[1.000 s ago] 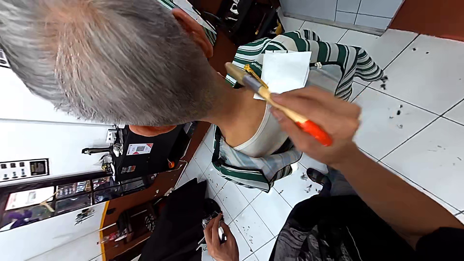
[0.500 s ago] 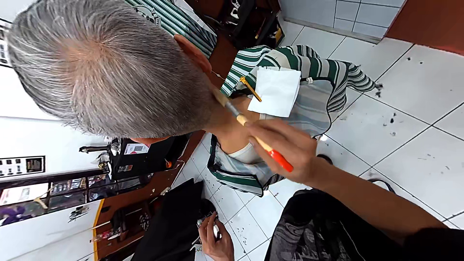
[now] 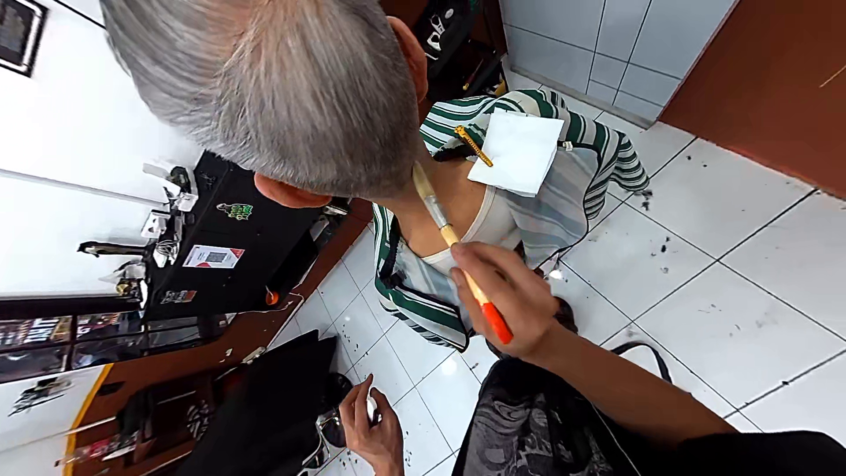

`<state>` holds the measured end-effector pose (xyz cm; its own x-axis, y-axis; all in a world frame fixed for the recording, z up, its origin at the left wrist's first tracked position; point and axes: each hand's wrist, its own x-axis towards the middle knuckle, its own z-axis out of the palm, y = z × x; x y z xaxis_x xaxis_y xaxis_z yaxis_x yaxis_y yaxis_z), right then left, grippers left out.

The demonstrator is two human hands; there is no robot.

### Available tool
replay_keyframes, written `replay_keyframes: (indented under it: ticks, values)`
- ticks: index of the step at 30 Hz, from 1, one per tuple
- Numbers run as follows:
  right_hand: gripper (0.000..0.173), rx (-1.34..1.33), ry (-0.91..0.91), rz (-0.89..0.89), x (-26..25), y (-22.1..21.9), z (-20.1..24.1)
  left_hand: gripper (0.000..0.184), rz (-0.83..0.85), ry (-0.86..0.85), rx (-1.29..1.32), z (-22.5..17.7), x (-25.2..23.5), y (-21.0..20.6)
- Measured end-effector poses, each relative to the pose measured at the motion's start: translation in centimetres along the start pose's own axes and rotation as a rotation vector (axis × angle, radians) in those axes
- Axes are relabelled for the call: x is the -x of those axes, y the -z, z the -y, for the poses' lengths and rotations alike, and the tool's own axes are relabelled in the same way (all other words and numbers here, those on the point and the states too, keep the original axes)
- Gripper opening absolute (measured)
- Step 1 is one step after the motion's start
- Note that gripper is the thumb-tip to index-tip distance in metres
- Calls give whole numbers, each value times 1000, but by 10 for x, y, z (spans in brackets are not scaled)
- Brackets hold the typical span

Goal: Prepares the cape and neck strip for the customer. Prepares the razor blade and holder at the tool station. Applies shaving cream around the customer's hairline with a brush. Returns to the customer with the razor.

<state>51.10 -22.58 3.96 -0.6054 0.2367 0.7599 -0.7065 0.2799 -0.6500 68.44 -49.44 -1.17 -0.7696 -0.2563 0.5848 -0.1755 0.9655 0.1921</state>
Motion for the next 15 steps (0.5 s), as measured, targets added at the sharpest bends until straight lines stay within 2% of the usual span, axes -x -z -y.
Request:
replay_keyframes:
  ticks: [4,7,11,15]
  values:
    - [23,-43,12,39,23,-26,27,25,13,9,44,25,-2,-4]
    - [20,-122,17,81,17,-34,28,26,20,-3,75,47,-6,-7]
    - [22,-81,18,136,-16,-15,12,24,8,-24,140,68,-12,-16]
    - [21,40,58,211,-35,28,9,24,6,-22,192,84,-16,-25]
